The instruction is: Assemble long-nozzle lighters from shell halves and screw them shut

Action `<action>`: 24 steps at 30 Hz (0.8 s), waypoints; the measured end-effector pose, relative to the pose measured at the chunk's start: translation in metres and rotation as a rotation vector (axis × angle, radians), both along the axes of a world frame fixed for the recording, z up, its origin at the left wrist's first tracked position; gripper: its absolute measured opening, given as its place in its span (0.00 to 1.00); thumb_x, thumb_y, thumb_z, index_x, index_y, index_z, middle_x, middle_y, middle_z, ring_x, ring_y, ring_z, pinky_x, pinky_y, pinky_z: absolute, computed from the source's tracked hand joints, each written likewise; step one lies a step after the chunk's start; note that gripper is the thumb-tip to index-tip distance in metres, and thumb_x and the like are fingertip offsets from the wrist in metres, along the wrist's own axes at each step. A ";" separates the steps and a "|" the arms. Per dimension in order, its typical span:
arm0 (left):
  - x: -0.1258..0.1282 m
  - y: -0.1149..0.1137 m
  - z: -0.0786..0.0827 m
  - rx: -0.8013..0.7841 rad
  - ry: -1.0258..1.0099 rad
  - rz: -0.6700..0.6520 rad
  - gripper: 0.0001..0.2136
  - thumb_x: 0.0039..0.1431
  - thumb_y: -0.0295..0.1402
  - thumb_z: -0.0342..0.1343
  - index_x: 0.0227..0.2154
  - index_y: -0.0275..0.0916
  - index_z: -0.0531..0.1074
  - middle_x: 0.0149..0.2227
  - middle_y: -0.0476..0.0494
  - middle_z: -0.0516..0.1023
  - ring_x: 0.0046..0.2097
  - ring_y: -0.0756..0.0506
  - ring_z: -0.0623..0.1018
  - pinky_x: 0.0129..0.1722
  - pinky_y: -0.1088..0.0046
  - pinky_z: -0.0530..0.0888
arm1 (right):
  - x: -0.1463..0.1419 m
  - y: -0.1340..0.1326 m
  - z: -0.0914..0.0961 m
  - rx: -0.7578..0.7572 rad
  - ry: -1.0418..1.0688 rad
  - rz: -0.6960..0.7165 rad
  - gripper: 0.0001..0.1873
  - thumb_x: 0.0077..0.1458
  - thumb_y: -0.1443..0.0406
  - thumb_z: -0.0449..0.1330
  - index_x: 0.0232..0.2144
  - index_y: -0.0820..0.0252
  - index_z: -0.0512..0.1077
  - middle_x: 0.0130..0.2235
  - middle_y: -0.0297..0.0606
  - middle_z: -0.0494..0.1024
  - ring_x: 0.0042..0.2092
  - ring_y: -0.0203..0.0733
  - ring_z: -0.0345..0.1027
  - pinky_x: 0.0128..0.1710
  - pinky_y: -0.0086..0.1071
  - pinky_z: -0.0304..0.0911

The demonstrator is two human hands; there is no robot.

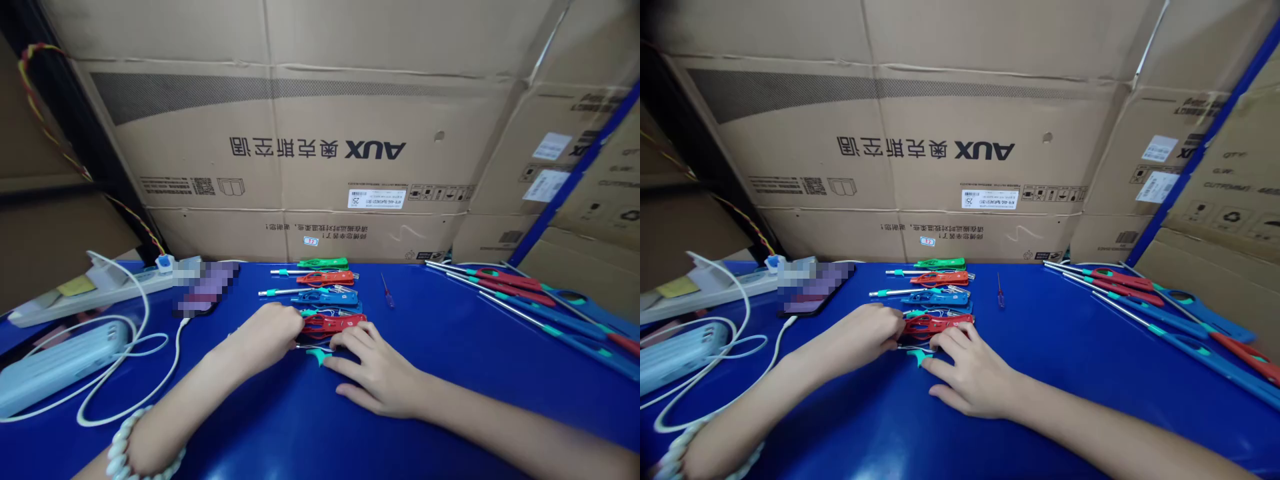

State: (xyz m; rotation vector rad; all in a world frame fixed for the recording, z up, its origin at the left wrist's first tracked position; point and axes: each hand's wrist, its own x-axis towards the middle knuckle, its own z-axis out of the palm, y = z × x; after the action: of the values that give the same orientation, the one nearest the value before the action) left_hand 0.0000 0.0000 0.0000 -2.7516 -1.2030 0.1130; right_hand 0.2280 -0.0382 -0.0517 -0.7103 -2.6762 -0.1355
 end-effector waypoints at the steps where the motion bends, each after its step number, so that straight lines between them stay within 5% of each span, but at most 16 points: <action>1: 0.000 0.000 0.000 -0.001 0.000 0.000 0.09 0.51 0.17 0.54 0.25 0.35 0.74 0.28 0.38 0.79 0.33 0.36 0.80 0.31 0.67 0.71 | 0.000 0.000 0.000 -0.003 0.002 -0.001 0.16 0.62 0.59 0.53 0.49 0.60 0.69 0.48 0.47 0.69 0.49 0.48 0.60 0.51 0.45 0.53; 14: -0.002 0.000 0.005 -0.088 -0.210 -0.010 0.07 0.53 0.21 0.55 0.25 0.37 0.73 0.28 0.43 0.78 0.32 0.41 0.78 0.32 0.70 0.68 | 0.003 0.005 0.000 -0.002 0.069 0.033 0.16 0.63 0.60 0.52 0.50 0.59 0.69 0.46 0.47 0.69 0.48 0.48 0.59 0.48 0.45 0.54; 19: -0.006 0.011 0.012 -0.167 -0.517 0.035 0.08 0.59 0.30 0.53 0.27 0.39 0.74 0.25 0.50 0.75 0.28 0.48 0.74 0.29 0.75 0.65 | 0.009 0.013 0.001 0.004 0.204 -0.002 0.15 0.65 0.62 0.48 0.49 0.60 0.68 0.44 0.46 0.70 0.45 0.47 0.62 0.45 0.43 0.56; 24: -0.025 0.039 0.011 -0.155 -0.990 0.245 0.14 0.56 0.43 0.51 0.30 0.36 0.73 0.28 0.46 0.76 0.31 0.45 0.74 0.30 0.73 0.67 | 0.016 0.025 0.001 -0.007 0.334 -0.111 0.12 0.64 0.65 0.50 0.46 0.59 0.68 0.42 0.43 0.72 0.44 0.46 0.63 0.45 0.43 0.57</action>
State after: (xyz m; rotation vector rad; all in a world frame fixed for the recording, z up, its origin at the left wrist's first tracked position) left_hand -0.0254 0.0390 0.0115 -2.7918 -1.7535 -1.3121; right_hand 0.2437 -0.0134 -0.0507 -0.8069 -2.3224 -0.0320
